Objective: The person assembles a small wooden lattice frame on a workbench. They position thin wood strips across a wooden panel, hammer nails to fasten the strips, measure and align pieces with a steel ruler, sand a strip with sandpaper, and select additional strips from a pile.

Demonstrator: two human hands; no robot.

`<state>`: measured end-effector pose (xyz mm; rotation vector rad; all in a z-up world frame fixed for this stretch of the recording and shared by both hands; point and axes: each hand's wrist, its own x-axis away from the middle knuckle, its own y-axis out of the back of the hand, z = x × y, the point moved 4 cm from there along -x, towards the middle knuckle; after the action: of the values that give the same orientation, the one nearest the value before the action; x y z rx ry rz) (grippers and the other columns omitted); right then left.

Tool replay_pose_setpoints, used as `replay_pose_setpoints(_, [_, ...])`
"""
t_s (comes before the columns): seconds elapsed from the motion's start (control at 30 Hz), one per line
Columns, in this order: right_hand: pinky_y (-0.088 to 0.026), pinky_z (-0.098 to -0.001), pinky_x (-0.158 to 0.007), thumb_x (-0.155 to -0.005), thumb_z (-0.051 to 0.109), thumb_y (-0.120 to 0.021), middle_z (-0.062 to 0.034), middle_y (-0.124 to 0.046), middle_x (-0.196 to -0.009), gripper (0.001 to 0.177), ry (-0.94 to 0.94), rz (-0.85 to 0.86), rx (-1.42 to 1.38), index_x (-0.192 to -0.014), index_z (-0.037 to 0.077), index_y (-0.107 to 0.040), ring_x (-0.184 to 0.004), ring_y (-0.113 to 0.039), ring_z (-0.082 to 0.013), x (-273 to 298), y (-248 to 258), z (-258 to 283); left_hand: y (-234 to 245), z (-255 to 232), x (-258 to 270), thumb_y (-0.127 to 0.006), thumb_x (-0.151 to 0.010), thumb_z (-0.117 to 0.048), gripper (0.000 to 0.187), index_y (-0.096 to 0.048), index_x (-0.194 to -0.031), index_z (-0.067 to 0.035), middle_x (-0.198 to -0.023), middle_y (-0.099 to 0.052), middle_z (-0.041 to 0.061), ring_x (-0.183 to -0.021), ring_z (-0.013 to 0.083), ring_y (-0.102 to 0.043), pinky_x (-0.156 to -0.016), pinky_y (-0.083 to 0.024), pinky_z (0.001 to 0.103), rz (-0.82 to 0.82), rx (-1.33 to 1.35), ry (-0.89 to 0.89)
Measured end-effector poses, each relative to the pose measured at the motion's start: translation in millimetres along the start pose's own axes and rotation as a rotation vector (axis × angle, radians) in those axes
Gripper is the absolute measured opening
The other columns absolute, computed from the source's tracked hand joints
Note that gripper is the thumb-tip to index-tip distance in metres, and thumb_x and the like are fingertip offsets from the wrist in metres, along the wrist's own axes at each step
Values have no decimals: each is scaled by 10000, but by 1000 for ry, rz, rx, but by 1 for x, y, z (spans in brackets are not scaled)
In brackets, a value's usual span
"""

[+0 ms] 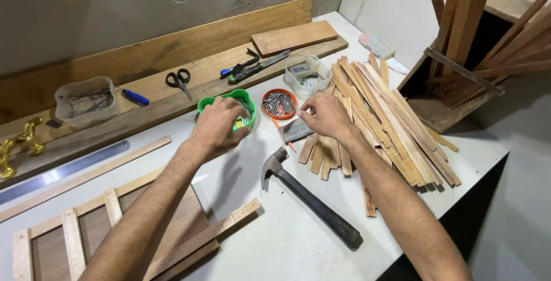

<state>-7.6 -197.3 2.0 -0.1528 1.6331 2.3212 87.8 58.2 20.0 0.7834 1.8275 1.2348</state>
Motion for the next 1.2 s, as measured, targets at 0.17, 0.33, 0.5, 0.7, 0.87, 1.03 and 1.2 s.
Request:
replay_pose_setpoints(0.17, [-576,-420,-802,-832,235,-813,-144,-751,-772,157,-30,75,-41,-917,106,-840,-774,-732,-264,-47,-36,-30,-39,13,-40,-757,-868,-363,327,-740,-1065,-102,-1236,-645,113,-1170,301,-563,-985,-485,452,71,-6,4])
replay_pose_setpoints(0.33, [-612,-377,-768,-795,211,-791,-106,-782,-784,164,-31,210,-113,-937,138,-833,-722,-769,-227,-76,-74,-39,-60,18,-58,-753,-877,-349,305,-749,-1051,-98,-1256,-641,106,-1207,306,-542,-1000,-471,462,59,1,-28])
replay_pose_setpoints(0.5, [-608,-385,-771,-737,296,-864,-127,-776,-774,201,-110,307,34,-824,116,-844,-727,-758,-246,-93,-87,-28,-68,19,-65,-742,-873,-293,304,-732,-1097,-88,-1314,-597,153,-1266,335,-499,-1050,-418,496,44,25,-44])
replay_pose_setpoints(0.7, [-612,-401,-785,-745,185,-788,-138,-776,-771,89,-146,280,-21,-800,136,-838,-759,-771,-271,-94,-107,-36,-70,20,-64,-731,-891,-271,292,-725,-1108,-77,-1322,-599,150,-1275,337,-495,-1078,-401,499,18,61,-45])
replay_pose_setpoints(0.87, [-596,-426,-825,-838,209,-767,-156,-780,-866,140,-170,268,-57,-880,83,-808,-856,-766,-293,-86,-101,-37,-59,13,-56,-724,-890,-252,248,-733,-1059,-70,-1335,-600,152,-1279,332,-501,-1072,-413,484,-34,104,-46])
replay_pose_setpoints(1.03, [-581,-432,-863,-933,147,-661,-191,-775,-945,172,-99,130,-89,-935,51,-803,-919,-760,-310,-77,-92,-44,-47,7,-45,-727,-872,-214,229,-745,-1049,-69,-1332,-600,172,-1274,346,-500,-1052,-425,492,-121,107,-72])
replay_pose_setpoints(1.2, [-551,-439,-862,-1015,285,-645,-201,-758,-959,306,-207,164,-153,-955,2,-744,-909,-742,-292,-66,-81,-38,-32,-1,-31,-743,-854,-190,207,-735,-1019,-66,-1298,-617,171,-1241,346,-533,-1019,-458,477,-217,120,-85])
